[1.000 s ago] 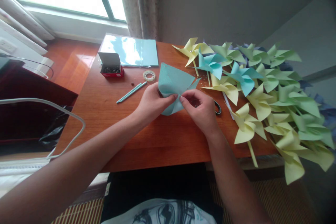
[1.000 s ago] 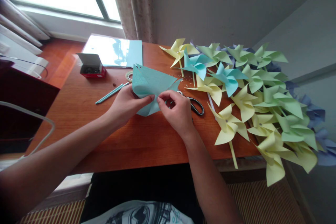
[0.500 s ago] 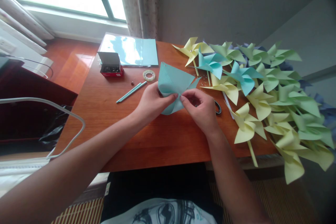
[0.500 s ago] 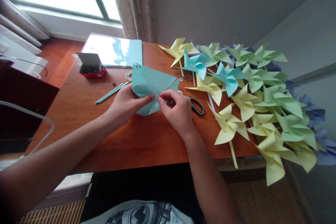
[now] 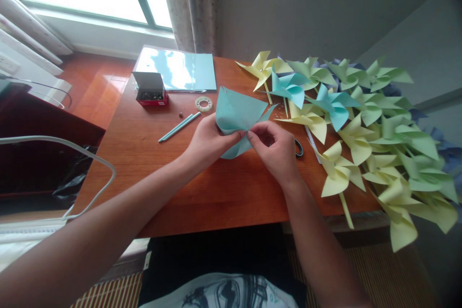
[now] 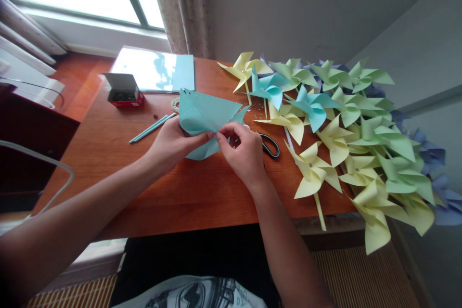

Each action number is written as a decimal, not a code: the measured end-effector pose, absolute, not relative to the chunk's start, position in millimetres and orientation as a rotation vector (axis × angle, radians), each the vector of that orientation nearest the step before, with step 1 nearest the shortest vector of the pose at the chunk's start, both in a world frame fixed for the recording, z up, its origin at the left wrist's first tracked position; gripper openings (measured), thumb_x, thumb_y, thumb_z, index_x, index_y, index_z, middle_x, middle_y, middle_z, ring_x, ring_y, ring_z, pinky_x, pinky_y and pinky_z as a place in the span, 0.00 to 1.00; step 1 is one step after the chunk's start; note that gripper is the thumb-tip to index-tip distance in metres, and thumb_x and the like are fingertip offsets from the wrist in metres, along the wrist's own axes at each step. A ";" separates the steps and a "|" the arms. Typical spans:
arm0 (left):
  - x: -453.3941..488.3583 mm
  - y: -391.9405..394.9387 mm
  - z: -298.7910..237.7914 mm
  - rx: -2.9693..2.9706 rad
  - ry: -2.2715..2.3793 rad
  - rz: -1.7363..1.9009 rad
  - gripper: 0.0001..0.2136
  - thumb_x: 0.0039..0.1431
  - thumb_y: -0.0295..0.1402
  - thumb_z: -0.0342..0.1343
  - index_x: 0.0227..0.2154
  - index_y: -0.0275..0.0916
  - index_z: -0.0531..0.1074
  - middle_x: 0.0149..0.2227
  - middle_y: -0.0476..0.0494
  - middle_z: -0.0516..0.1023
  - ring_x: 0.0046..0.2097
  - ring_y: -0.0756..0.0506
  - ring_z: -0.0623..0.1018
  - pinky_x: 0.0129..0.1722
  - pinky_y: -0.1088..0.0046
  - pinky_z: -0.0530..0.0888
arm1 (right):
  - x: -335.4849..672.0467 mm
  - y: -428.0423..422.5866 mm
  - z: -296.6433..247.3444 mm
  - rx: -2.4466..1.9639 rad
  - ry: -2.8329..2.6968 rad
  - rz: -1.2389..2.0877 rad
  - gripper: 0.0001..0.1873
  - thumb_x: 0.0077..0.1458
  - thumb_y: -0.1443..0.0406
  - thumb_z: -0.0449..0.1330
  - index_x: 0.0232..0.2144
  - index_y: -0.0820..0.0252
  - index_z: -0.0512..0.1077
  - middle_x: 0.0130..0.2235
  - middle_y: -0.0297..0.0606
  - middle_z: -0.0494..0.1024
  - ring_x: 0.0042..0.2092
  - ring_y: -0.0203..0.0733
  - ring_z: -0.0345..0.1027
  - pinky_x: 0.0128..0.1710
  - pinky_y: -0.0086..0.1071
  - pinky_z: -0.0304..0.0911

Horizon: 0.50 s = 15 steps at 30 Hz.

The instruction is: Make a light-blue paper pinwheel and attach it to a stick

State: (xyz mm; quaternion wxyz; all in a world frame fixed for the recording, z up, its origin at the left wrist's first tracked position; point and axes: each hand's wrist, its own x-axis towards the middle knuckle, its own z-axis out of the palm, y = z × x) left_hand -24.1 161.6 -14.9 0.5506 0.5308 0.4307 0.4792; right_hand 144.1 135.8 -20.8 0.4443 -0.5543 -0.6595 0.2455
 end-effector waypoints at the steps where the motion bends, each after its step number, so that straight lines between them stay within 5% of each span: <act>1: -24.3 161.6 -15.4 1.283 1.034 1.138 0.07 0.46 0.29 0.66 0.30 0.33 0.78 0.32 0.45 0.81 0.34 0.45 0.76 0.37 0.70 0.75 | 143.8 135.6 -20.7 -1.371 -1.643 0.606 0.03 0.57 0.64 0.63 0.31 0.56 0.75 0.29 0.33 0.78 0.29 0.37 0.68 0.30 0.31 0.64; 7: -25.4 162.3 -15.8 1.352 1.118 1.179 0.06 0.46 0.29 0.65 0.24 0.35 0.74 0.27 0.50 0.77 0.30 0.48 0.73 0.30 0.74 0.71 | 143.1 134.1 -16.1 -1.347 -1.630 0.617 0.05 0.58 0.63 0.63 0.31 0.57 0.76 0.30 0.33 0.78 0.29 0.37 0.69 0.30 0.31 0.64; 15: -26.6 161.5 -9.8 1.250 1.126 1.170 0.08 0.46 0.32 0.68 0.29 0.35 0.77 0.33 0.44 0.81 0.35 0.44 0.77 0.34 0.71 0.75 | 155.9 142.0 -16.8 -1.342 -1.228 0.433 0.07 0.58 0.60 0.64 0.32 0.57 0.74 0.30 0.33 0.77 0.30 0.37 0.71 0.30 0.30 0.66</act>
